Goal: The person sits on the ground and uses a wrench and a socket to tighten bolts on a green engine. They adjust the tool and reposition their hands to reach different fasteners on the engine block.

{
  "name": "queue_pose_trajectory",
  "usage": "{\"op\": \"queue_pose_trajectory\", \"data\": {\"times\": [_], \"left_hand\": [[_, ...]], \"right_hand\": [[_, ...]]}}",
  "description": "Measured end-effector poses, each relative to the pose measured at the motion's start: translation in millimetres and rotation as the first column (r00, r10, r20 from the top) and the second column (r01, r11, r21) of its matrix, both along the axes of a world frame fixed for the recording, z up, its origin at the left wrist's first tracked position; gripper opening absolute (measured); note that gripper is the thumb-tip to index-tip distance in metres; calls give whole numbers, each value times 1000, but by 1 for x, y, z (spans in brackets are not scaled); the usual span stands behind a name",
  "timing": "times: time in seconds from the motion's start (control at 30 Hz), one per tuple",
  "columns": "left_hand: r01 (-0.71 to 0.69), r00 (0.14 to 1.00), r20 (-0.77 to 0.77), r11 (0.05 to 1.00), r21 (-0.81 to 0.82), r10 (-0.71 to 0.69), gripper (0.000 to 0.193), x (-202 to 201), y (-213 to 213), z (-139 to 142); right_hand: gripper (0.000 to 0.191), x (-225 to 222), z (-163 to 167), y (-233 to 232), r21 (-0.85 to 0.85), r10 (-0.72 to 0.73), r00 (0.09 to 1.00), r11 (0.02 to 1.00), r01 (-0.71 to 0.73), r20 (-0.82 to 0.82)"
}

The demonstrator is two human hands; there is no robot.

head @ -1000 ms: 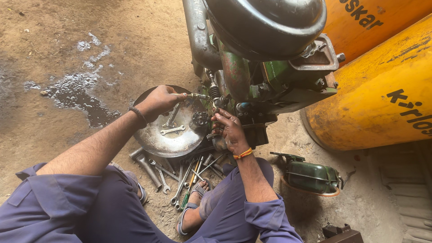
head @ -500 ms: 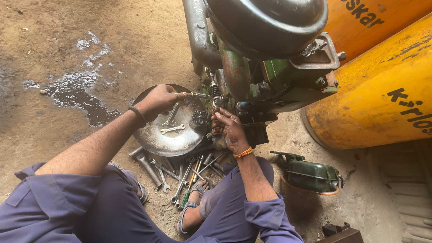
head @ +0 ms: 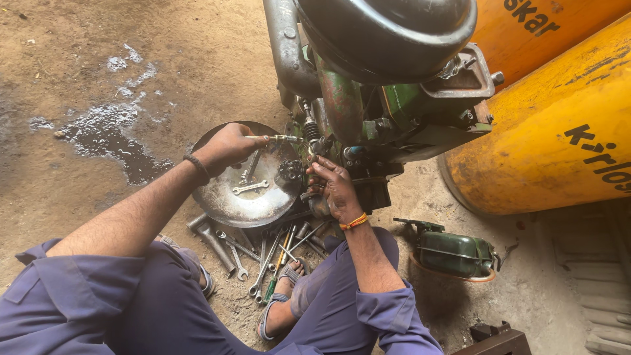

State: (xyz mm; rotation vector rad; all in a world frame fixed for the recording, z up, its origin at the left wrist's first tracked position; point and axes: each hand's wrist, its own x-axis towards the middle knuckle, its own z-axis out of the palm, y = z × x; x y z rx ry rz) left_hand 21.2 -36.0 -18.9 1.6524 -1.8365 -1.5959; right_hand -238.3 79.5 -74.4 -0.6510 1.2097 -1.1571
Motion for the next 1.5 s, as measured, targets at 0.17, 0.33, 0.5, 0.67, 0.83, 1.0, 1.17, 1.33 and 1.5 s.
{"op": "queue_pose_trajectory", "data": {"times": [0.17,0.33,0.5,0.67,0.83,1.0,1.17,1.33,1.5], "left_hand": [[28,999,37,1000,5,-28,50,-1,1,1],[44,999,12,999,6,-44,50,1,2,0],[77,997,20,997,-1,-77,51,1,2,-1],[85,996,35,996,-1,-85,53,1,2,-2],[88,995,40,996,4,-88,54,0,2,-4],[105,993,54,994,-10,-104,54,0,0,-9],[108,991,79,994,-7,-107,54,-1,-2,-13],[113,991,74,994,-13,-111,51,-2,-3,-16],[119,990,82,993,-17,-117,52,-2,-3,-18]], "right_hand": [[30,-1,-1,0,-2,-7,1000,1000,7,-8],[30,-1,0,0,6,-10,1000,1000,10,-15],[30,0,0,0,10,-13,1000,1000,13,-19],[31,1,0,0,10,-4,1000,1000,4,-29],[30,1,-1,0,13,-11,999,1000,12,-36],[28,0,-3,-1,7,-12,999,1000,13,-30],[29,0,-5,-1,-2,0,999,1000,0,-43],[29,0,-5,-1,-4,0,999,1000,0,-41],[29,1,-4,-1,-9,-5,999,1000,5,-34]]}}
